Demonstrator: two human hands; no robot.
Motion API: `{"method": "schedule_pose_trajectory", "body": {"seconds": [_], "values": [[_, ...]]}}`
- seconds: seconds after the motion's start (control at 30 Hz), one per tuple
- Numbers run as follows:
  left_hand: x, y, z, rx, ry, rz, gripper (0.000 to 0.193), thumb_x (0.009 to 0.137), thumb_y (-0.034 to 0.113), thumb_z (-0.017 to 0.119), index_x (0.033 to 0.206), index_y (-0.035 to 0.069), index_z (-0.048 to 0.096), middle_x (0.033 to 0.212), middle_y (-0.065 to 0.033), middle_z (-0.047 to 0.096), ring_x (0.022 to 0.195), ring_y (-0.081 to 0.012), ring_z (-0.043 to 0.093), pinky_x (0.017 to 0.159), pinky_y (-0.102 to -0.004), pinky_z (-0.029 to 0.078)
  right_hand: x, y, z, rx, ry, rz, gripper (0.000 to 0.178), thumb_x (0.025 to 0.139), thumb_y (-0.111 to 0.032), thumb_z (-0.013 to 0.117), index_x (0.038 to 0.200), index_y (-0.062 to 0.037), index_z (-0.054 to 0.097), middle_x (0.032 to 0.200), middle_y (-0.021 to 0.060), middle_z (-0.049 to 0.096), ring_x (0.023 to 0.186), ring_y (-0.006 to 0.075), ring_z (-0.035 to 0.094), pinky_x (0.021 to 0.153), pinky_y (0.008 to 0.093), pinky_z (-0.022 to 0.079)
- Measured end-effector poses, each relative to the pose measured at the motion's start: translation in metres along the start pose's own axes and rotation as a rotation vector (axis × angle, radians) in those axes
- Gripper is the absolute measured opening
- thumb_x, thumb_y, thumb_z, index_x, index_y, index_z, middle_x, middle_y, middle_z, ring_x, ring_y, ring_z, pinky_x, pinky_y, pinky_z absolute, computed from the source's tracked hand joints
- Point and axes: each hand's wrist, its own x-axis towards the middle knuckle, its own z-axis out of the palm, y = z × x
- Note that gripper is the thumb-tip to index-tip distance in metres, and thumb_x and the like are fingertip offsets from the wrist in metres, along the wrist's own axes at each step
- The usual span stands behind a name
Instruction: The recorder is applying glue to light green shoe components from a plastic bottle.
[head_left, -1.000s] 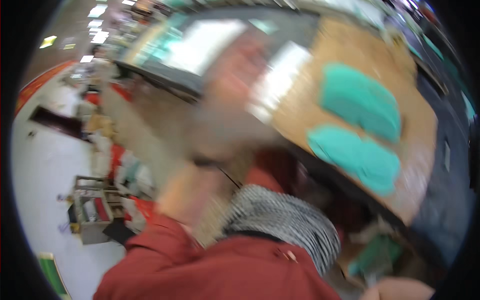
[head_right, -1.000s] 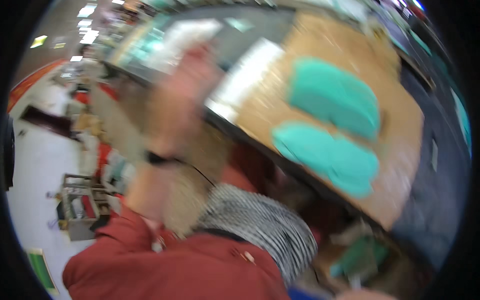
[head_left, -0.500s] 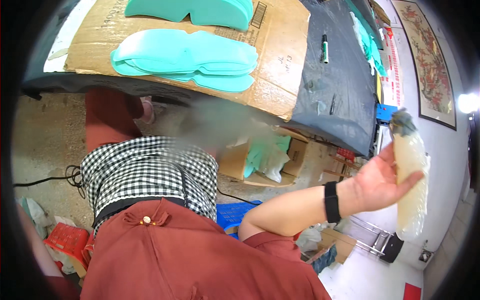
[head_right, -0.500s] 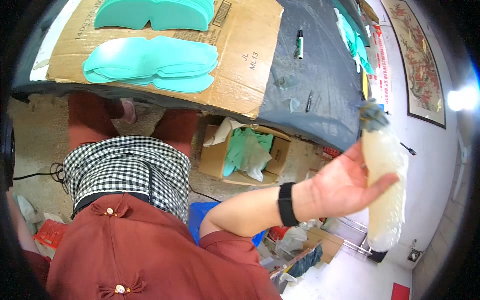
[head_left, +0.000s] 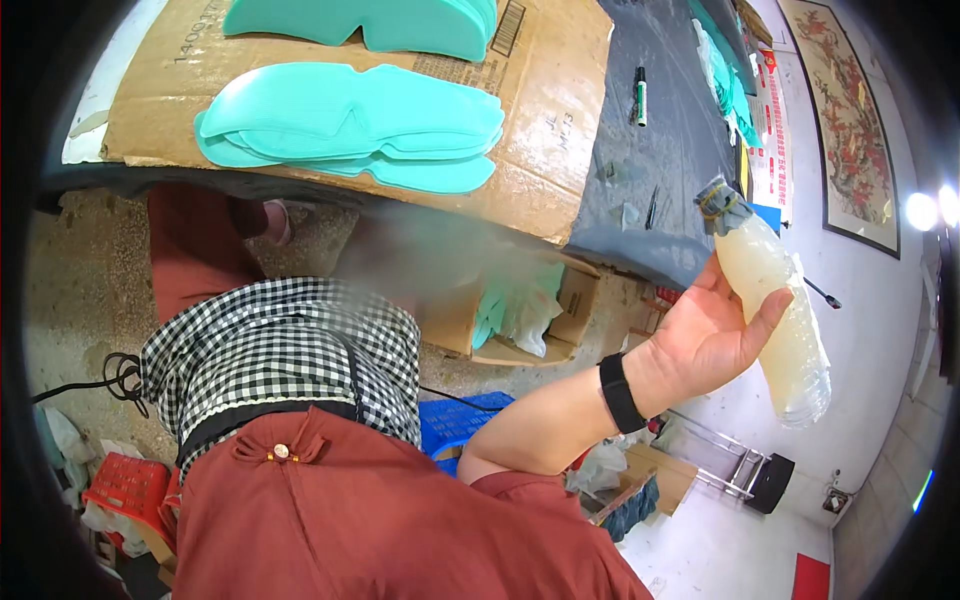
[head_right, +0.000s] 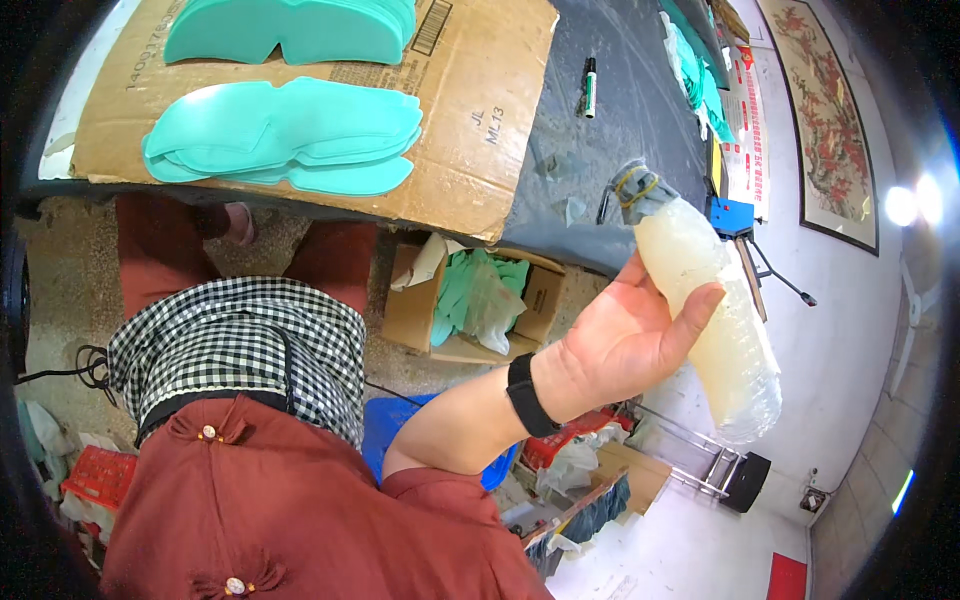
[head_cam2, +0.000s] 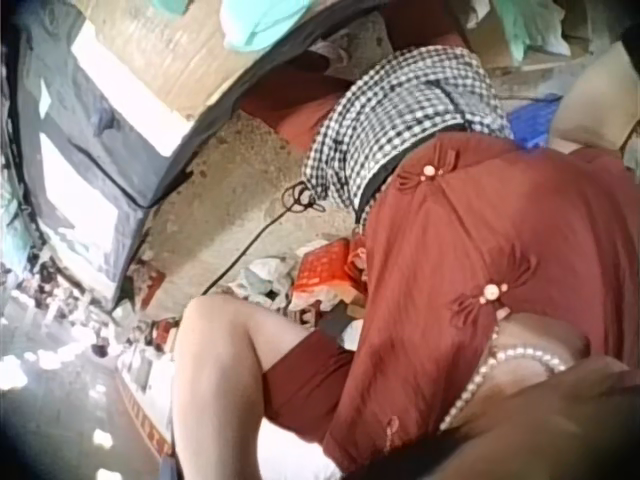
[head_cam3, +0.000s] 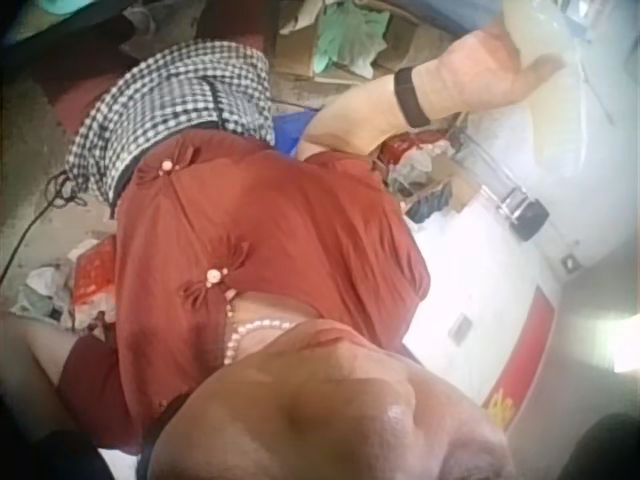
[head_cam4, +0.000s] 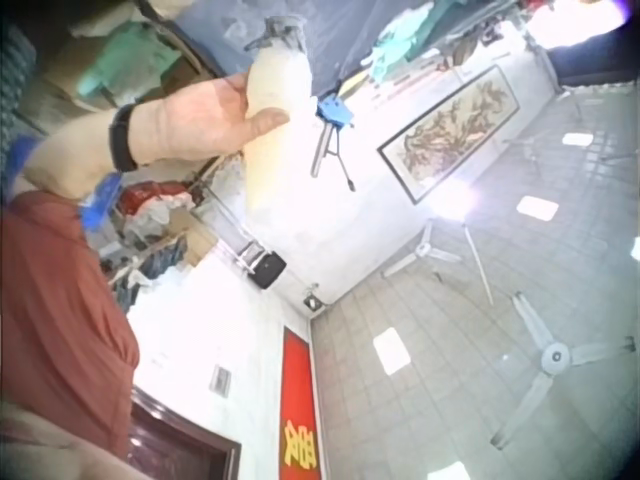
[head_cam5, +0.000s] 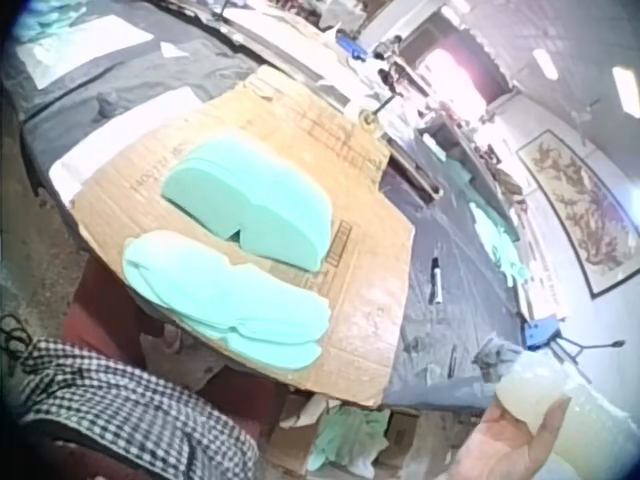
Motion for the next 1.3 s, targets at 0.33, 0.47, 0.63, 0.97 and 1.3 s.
{"method": "schedule_pose_trajectory", "body": {"seconds": [0.33, 0.47, 0.63, 0.97, 1.3], "values": [[-0.018, -0.028, -0.034, 0.192, 0.038, 0.004, 0.046, 0.115, 0.027, 0.04, 0.153, 0.0, 0.044, 0.158, -0.0192, 0.048, 0.148, -0.0318, 0.042, 0.129, -0.0433, 0.028, -0.007, 0.003, -0.011, 0.02, -0.001, 0.059, 0.048, 0.098, -0.019, 0.078, 0.133, 0.0042, 0.056, 0.136, 0.0208, 0.065, 0.128, 0.0355, 0.063, 0.111, 0.0518, 0.054], [-0.01, -0.021, -0.066, 0.22, 0.02, 0.027, 0.045, 0.114, 0.027, 0.041, 0.15, 0.0, 0.046, 0.154, -0.0189, 0.05, 0.144, -0.0314, 0.044, 0.126, -0.0433, 0.03, -0.011, 0.002, -0.017, 0.019, 0.014, 0.093, 0.051, 0.098, -0.019, 0.077, 0.138, 0.0052, 0.055, 0.137, 0.021, 0.064, 0.128, 0.0351, 0.063, 0.11, 0.0512, 0.054], [0.017, -0.007, -0.114, 0.254, 0.009, 0.055, 0.043, 0.113, 0.027, 0.042, 0.146, -0.001, 0.048, 0.149, -0.0184, 0.052, 0.139, -0.031, 0.046, 0.123, -0.0433, 0.033, -0.007, 0.004, -0.016, -0.012, 0.028, 0.086, 0.051, 0.099, -0.018, 0.076, 0.139, 0.0055, 0.055, 0.138, 0.0212, 0.064, 0.128, 0.0356, 0.063, 0.11, 0.0513, 0.054], [0.055, 0.014, -0.234, 0.412, 0.045, 0.079, 0.041, 0.11, 0.027, 0.043, 0.138, -0.002, 0.053, 0.138, -0.0175, 0.055, 0.129, -0.0302, 0.05, 0.116, -0.0433, 0.038, -0.017, 0.002, -0.03, 0.105, 0.029, 0.118, 0.041, 0.102, -0.016, 0.072, 0.136, 0.0028, 0.059, 0.137, 0.019, 0.065, 0.13, 0.0333, 0.062, 0.114, 0.0497, 0.05], [0.067, 0.044, -0.308, 0.579, 0.096, 0.099, 0.039, 0.108, 0.027, 0.044, 0.13, -0.003, 0.058, 0.128, -0.0167, 0.059, 0.119, -0.0294, 0.054, 0.109, -0.0433, 0.043, -0.042, 0.027, 0.002, 0.038, 0.018, 0.182, 0.05, 0.102, -0.013, 0.07, 0.146, 0.0027, 0.053, 0.147, 0.0189, 0.06, 0.134, 0.0312, 0.06, 0.115, 0.0498, 0.049]]}}
